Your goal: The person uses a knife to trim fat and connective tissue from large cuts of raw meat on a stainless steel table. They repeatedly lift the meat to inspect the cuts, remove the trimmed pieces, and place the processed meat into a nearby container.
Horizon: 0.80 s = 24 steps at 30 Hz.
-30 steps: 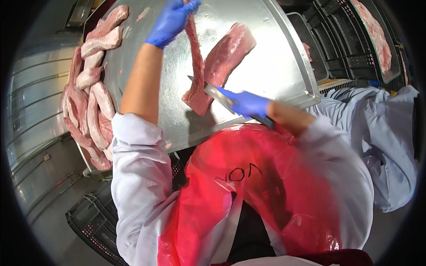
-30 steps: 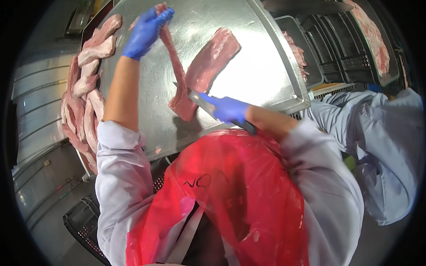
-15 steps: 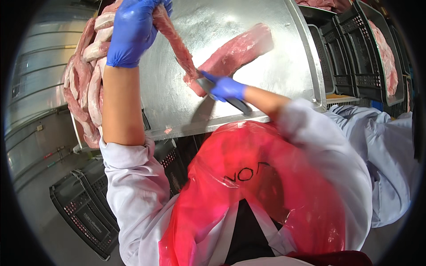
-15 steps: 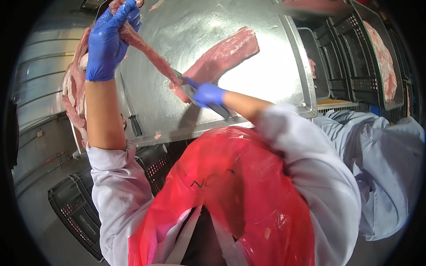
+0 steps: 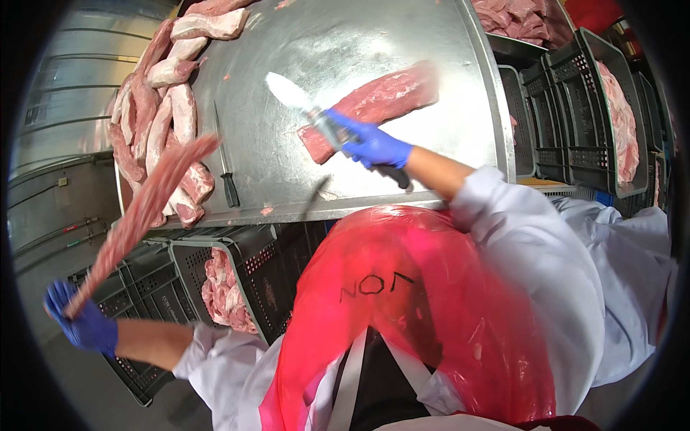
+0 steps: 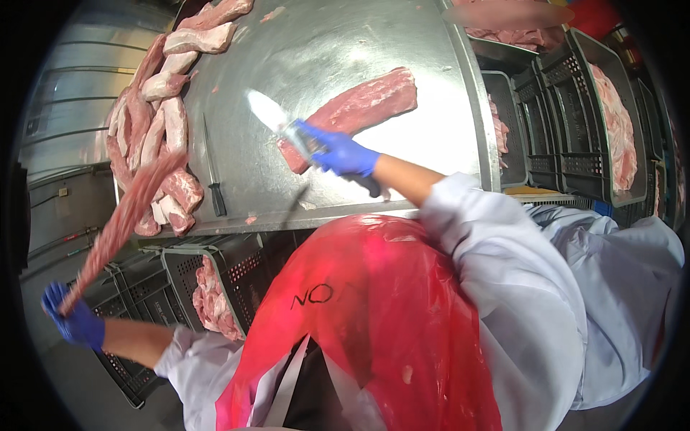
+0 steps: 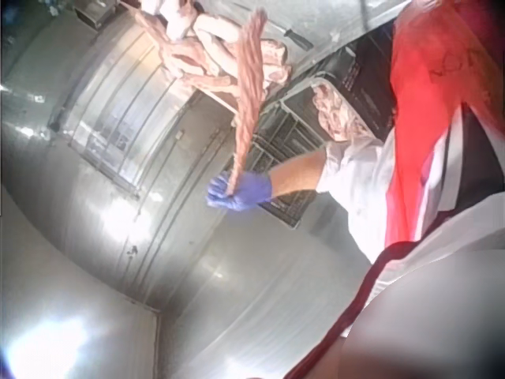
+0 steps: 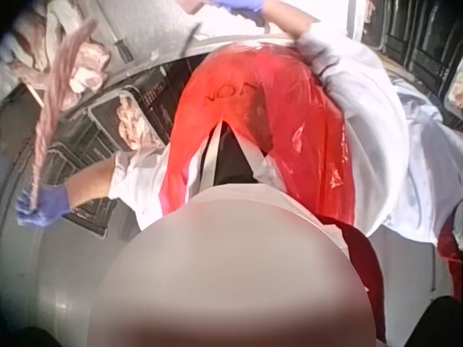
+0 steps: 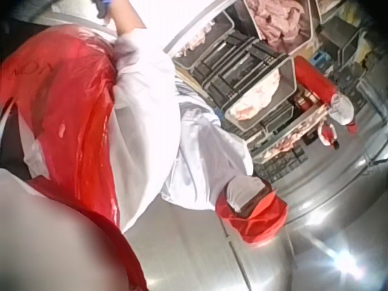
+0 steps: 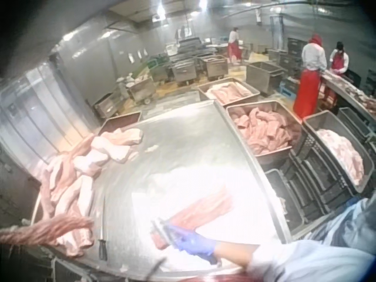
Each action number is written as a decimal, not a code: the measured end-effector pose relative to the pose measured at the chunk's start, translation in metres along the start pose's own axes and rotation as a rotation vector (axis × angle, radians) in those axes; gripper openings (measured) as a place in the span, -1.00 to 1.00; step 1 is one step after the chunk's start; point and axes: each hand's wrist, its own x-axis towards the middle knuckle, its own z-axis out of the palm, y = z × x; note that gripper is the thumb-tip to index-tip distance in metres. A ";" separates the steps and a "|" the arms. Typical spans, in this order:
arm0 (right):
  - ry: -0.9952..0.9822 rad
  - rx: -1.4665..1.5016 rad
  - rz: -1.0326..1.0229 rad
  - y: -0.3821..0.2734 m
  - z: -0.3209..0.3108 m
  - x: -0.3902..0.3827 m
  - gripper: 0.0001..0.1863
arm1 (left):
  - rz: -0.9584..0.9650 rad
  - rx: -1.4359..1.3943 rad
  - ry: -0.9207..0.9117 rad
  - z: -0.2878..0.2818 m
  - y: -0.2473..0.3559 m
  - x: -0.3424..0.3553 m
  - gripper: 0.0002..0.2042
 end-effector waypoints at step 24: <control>0.995 0.120 0.013 0.068 -0.148 -0.126 -0.08 | 0.194 0.625 -1.293 0.380 -0.212 -0.399 -0.16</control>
